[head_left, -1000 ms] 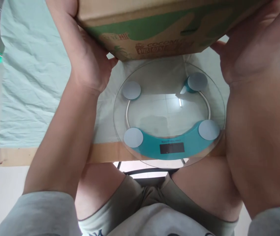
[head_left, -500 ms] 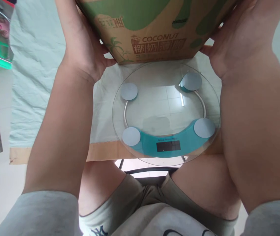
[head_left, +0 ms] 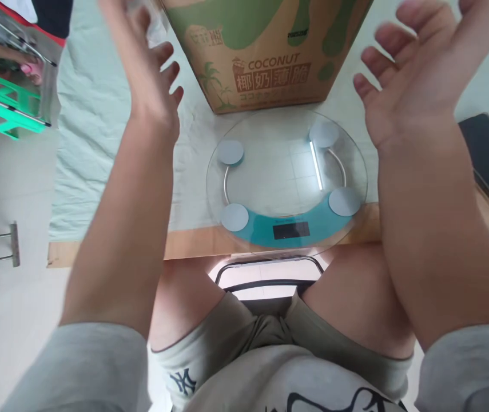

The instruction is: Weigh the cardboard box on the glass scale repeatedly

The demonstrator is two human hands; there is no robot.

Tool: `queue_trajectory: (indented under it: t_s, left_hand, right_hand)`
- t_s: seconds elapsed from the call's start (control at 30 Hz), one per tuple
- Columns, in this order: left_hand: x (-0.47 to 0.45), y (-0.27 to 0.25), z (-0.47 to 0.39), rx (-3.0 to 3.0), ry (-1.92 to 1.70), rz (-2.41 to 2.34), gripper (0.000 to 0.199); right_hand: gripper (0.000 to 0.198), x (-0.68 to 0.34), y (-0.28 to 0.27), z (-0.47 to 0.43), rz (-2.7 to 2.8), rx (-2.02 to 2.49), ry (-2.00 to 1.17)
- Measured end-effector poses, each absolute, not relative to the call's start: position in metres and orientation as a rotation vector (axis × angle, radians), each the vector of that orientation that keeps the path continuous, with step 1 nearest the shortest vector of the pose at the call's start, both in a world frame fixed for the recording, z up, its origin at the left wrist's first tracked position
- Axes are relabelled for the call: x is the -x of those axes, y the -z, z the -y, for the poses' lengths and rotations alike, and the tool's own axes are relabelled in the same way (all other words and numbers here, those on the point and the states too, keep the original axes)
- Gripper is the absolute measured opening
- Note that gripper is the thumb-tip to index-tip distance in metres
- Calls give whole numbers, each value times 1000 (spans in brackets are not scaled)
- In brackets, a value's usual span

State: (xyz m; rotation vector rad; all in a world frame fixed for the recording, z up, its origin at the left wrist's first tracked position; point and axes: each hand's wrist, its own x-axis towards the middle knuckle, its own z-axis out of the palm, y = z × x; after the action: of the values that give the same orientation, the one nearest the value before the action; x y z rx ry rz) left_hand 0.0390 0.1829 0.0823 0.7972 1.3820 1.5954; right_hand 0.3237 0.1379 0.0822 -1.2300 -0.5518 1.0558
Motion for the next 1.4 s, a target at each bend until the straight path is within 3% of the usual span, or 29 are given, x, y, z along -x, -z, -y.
queue_trajectory:
  t_s: [0.07, 0.2, 0.27, 0.43, 0.9, 1.27, 1.4]
  left_hand:
    - [-38, -80, -152, -902, -1624, -1284, 62]
    - [-32, -47, -104, -1083, -1897, -1219, 27]
    - [-26, -31, -90, -1050, -1821, -1276, 34]
    - [-6, -28, -72, -880, -1625, -1335, 49]
    - [-33, -64, -73, -766, -1541, -1144, 58]
    - [-38, -70, -71, -771, -1335, -1193, 53]
    - [-41, -64, -82, -795, -1475, -1324, 43]
  right_hand:
    - [56, -329, -84, -121, 528, 1203, -948]
    - [39, -338, -67, -96, 530, 1149, -711]
    - [38, -345, -52, -91, 490, 1178, -641]
    - [34, -362, -26, -92, 467, 1249, -681]
    - [36, -345, -36, -100, 612, 1231, -709]
    - [33, -338, -39, -103, 559, 1229, -702]
    - [32, -334, -41, -110, 589, 1271, -751]
